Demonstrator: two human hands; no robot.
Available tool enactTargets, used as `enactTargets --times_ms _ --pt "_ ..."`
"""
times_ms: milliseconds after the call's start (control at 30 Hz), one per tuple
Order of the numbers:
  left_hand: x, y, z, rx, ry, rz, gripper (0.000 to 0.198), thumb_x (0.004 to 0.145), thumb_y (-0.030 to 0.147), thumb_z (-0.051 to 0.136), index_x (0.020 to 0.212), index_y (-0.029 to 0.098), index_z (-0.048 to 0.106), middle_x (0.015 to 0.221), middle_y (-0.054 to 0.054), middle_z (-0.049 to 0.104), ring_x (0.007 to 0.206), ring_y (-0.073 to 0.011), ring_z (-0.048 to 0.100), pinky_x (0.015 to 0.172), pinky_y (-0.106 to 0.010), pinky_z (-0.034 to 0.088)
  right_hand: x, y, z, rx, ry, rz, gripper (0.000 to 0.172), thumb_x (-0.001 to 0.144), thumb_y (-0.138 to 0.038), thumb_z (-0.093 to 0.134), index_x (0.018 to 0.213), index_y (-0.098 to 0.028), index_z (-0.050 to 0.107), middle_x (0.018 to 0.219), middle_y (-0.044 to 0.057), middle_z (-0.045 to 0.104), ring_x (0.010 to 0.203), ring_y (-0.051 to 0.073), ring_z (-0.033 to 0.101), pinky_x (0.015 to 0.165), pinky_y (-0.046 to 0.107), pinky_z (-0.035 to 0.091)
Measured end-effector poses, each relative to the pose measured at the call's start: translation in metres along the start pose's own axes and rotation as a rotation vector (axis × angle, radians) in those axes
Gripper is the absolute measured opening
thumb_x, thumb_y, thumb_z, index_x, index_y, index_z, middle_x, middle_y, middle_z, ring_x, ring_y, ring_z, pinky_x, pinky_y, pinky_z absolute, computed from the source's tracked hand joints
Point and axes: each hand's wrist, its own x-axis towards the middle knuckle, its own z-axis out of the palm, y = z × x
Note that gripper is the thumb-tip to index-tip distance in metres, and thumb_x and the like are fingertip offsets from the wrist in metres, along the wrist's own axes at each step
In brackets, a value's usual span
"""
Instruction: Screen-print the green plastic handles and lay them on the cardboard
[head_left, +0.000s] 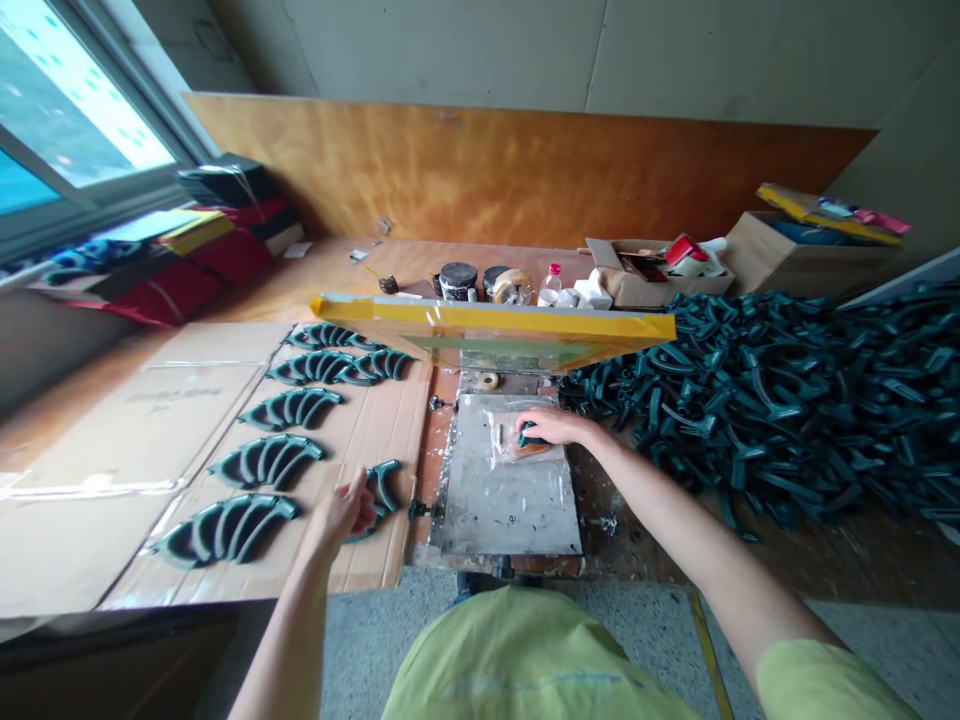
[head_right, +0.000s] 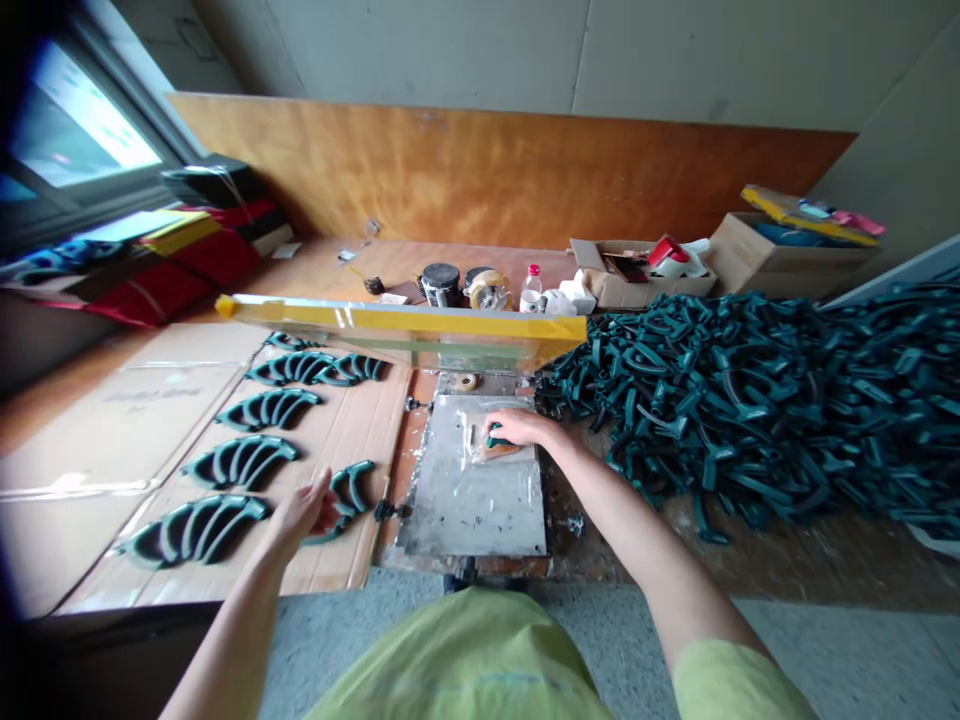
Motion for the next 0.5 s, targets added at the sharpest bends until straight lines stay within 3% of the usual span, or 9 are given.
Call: enactTargets --times_ms 100,167,267,367,500 --pt "-0.008 0.068 0.014 -0.154 -0.055 0.156 0.057 0.074 0.074 0.053 0.069 0.017 0.059 0.053 -0.005 0.065 0.043 -0.0169 0.059 0.044 -0.027 0.048 0.035 -0.009 0.008 0.034 -0.1 -0.008 0.024 0.086 -0.011 0.056 0.102 -0.019 0.072 0.107 0.003 0.071 0.096 0.017 0.065 0.081 0.024 0.046" --pt "-0.017 0.11 0.02 -0.255 -0.071 0.292 0.055 0.076 0.071 0.054 0.076 0.017 0.06 0.054 -0.003 0.065 0.043 -0.0148 0.058 0.044 -0.024 0.047 0.042 -0.008 0.017 0.011 0.004 0.061 0.029 0.084 -0.013 0.06 0.111 -0.02 0.07 0.112 0.004 0.07 0.1 0.019 0.065 0.084 0.025 0.047" --pt "-0.034 0.162 0.028 -0.41 -0.074 0.492 0.049 0.08 0.065 0.056 0.092 0.018 0.061 0.055 0.001 0.064 0.041 -0.0117 0.056 0.043 -0.021 0.046 0.031 -0.007 0.036 -0.112 0.269 0.145 0.041 0.085 -0.019 0.065 0.125 -0.022 0.063 0.119 0.008 0.068 0.106 0.023 0.064 0.089 0.031 0.048" --pt "-0.047 0.202 0.035 -0.61 -0.088 0.63 0.045 0.084 0.063 0.053 0.097 0.02 0.056 0.058 0.003 0.064 0.04 -0.0098 0.054 0.042 -0.019 0.044 0.015 -0.008 0.062 -0.217 0.403 0.026 0.045 0.092 -0.027 0.058 0.136 -0.02 0.055 0.135 0.011 0.059 0.125 0.024 0.054 0.105 0.037 0.04" --pt "-0.054 0.224 0.041 -0.751 -0.106 0.644 0.041 0.091 0.059 0.041 0.079 0.021 0.05 0.052 0.001 0.061 0.04 -0.0108 0.051 0.041 -0.021 0.042 0.002 -0.009 0.087 -0.299 0.334 -0.119 0.057 0.092 -0.039 0.059 0.144 -0.019 0.045 0.151 0.011 0.041 0.141 0.026 0.035 0.117 0.048 0.025"
